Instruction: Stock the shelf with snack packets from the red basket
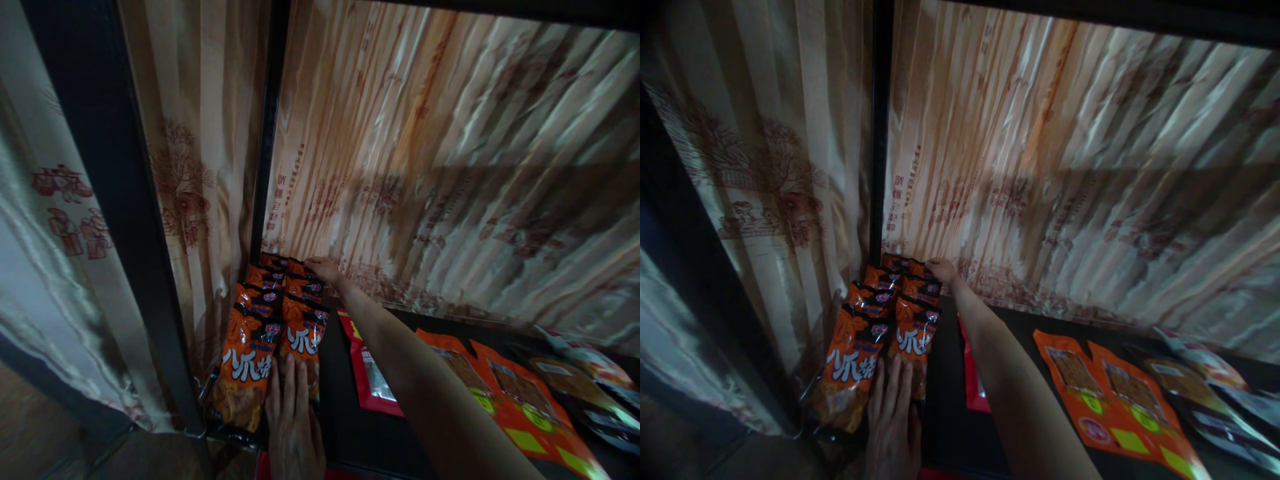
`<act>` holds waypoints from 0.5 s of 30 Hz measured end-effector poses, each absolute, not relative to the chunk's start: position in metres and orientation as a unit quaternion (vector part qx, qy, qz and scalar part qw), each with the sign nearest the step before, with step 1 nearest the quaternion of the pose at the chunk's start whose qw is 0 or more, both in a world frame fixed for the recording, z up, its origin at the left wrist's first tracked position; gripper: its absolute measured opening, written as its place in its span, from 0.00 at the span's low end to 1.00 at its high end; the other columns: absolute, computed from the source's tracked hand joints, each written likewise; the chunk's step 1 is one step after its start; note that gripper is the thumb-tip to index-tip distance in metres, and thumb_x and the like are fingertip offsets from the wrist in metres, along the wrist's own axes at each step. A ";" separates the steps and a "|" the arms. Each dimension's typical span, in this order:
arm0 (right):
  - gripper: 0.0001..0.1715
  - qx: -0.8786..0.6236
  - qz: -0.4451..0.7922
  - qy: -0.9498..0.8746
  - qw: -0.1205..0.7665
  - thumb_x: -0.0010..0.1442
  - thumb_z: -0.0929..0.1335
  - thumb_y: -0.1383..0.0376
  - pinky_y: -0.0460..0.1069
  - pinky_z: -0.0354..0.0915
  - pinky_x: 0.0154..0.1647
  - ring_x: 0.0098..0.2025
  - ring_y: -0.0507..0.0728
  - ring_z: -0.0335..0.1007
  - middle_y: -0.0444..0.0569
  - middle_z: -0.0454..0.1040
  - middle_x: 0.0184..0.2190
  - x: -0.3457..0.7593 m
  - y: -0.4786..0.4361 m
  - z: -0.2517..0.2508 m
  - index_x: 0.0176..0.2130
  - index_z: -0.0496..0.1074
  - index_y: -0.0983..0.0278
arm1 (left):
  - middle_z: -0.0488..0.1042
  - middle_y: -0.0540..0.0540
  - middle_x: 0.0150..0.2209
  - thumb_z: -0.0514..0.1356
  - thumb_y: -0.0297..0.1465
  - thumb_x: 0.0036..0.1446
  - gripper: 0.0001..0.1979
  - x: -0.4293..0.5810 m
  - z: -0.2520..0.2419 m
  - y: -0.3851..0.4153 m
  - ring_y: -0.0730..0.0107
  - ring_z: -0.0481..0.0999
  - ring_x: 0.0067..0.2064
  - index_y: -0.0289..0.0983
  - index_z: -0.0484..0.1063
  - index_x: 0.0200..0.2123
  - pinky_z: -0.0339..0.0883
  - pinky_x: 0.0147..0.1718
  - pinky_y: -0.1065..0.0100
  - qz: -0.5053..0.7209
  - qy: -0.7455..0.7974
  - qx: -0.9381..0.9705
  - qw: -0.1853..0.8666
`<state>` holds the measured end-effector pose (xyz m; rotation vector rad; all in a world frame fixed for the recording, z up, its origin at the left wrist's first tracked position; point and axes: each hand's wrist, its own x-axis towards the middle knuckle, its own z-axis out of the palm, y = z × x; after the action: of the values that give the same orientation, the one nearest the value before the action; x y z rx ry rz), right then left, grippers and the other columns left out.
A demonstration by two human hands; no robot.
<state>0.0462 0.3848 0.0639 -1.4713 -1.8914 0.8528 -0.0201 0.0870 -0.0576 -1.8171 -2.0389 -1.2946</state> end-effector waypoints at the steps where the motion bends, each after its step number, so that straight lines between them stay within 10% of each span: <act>1: 0.15 -0.554 0.318 -0.710 0.297 0.53 0.68 0.60 0.46 0.67 0.37 0.34 0.53 0.73 0.47 0.78 0.33 0.047 0.385 0.064 0.40 0.76 0.64 | 0.55 0.45 0.64 0.49 0.16 0.51 0.38 -0.020 -0.058 0.087 0.54 0.44 0.67 0.41 0.42 0.65 0.53 0.59 0.50 -0.428 -0.672 -0.600 0.064; 15: 0.12 -0.553 0.291 -0.725 0.289 0.52 0.67 0.60 0.44 0.65 0.30 0.28 0.53 0.71 0.45 0.76 0.23 0.053 0.387 0.062 0.31 0.77 0.65 | 0.57 0.45 0.64 0.48 0.16 0.53 0.37 -0.020 -0.056 0.087 0.55 0.44 0.67 0.40 0.45 0.65 0.53 0.59 0.51 -0.434 -0.669 -0.600 0.059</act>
<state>0.0525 0.3871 0.0622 -1.4771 -1.9341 0.7773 -0.0198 0.0873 -0.0561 -1.8167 -2.0271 -1.3145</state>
